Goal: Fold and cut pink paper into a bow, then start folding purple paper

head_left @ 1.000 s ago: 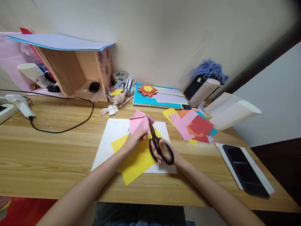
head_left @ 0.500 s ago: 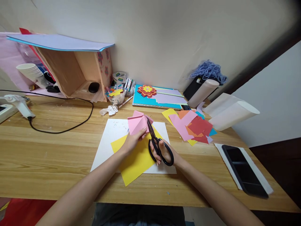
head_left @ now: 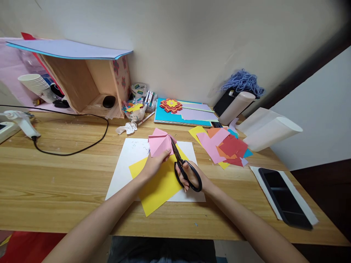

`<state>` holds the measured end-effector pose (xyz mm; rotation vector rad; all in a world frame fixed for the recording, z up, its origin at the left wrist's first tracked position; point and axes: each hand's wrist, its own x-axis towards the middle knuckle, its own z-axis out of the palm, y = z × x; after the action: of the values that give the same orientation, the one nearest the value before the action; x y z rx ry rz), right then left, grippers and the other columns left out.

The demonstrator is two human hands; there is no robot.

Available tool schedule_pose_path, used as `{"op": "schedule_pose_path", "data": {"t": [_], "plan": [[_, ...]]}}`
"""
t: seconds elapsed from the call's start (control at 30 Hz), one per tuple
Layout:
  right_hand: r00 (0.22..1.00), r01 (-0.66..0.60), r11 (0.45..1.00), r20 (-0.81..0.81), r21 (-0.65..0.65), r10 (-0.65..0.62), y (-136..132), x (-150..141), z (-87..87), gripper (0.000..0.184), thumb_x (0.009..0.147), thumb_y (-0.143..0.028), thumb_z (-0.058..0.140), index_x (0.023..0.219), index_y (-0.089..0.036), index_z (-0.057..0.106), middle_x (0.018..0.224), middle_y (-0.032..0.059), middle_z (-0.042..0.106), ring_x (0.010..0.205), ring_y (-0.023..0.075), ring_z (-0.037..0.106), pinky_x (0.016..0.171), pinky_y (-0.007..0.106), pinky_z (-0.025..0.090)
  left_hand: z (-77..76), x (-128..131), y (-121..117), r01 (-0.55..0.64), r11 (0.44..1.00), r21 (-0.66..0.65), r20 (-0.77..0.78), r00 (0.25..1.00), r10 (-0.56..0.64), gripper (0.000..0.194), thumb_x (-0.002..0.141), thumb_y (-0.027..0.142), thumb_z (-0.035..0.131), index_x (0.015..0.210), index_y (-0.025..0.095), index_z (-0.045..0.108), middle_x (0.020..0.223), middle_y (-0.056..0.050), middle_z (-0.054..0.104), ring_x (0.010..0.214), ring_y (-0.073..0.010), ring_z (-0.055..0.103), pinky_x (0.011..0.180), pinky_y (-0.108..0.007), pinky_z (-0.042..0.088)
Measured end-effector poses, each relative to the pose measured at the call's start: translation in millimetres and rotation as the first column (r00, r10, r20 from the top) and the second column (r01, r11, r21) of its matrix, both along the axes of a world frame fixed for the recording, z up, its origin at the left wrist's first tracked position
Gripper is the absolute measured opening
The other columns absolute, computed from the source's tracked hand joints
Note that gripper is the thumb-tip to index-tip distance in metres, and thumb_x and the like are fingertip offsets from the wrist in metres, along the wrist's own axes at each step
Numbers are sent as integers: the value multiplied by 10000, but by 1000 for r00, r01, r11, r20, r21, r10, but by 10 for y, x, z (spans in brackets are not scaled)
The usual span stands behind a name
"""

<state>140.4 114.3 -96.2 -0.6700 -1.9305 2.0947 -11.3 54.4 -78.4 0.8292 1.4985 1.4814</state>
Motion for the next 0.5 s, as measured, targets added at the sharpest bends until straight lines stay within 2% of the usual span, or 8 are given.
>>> {"op": "schedule_pose_path", "data": {"t": [0.2, 0.5], "plan": [[1000, 4, 1000, 12, 27, -4, 8, 3, -13, 643, 672, -797, 309, 715, -170, 446, 349, -84, 378, 249, 73, 364, 290, 181, 336, -11, -10, -4, 10, 1000, 7, 1, 1000, -10, 306, 724, 438, 571, 623, 158, 496, 576, 32, 418, 539, -98, 343, 537, -239, 278], [1000, -5, 995, 1, 103, 5, 16, 6, -19, 654, 681, -802, 266, 713, -173, 440, 356, -78, 383, 263, 76, 371, 313, 188, 337, 86, 24, -8, -5, 1000, -2, 30, 1000, 5, 353, 717, 427, 580, 548, 175, 401, 549, 46, 353, 530, -92, 290, 532, -230, 277]]}}
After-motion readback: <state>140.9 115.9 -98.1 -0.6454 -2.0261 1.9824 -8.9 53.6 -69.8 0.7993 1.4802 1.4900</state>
